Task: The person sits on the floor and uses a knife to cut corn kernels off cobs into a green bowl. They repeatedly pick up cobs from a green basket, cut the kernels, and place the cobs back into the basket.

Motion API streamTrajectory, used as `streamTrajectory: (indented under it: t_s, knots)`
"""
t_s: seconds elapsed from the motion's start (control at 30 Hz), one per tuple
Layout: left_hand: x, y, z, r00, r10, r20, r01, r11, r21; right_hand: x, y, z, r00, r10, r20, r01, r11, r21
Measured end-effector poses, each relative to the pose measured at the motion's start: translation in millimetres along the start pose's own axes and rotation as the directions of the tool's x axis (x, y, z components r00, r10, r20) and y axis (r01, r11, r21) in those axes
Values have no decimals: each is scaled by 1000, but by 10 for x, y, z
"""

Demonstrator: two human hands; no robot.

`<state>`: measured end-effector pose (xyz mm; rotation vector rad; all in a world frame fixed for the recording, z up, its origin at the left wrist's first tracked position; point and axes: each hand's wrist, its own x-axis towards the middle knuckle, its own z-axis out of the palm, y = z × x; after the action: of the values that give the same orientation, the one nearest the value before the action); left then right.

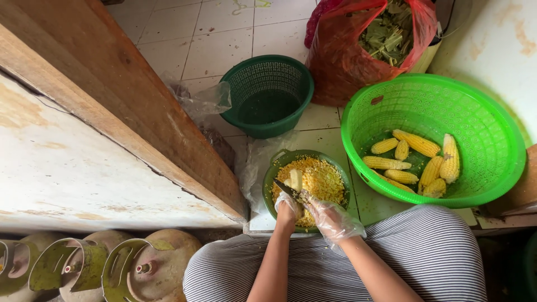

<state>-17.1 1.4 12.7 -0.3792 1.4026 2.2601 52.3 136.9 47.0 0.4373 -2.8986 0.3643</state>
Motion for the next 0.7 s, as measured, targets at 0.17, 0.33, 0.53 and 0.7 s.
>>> streamTrajectory:
  t_s: [0.17,0.33,0.53,0.7]
  knots:
    - [-113,20,124,996,-78,40,79,996,-31,48,-60,-162,833,456,312,-518,842,152]
    - [-225,14,212,987,-12,159,-14,987,161,123,-13,-363,634,561,533,-739,643,201]
    - [-189,-154,130,974,10,225,-95,924,371,155,174,-218,625,584,518,-753,625,206]
    - [-175,-244,77,870,155,468,-463,583,668,225,280,-246,496,670,552,-850,245,466]
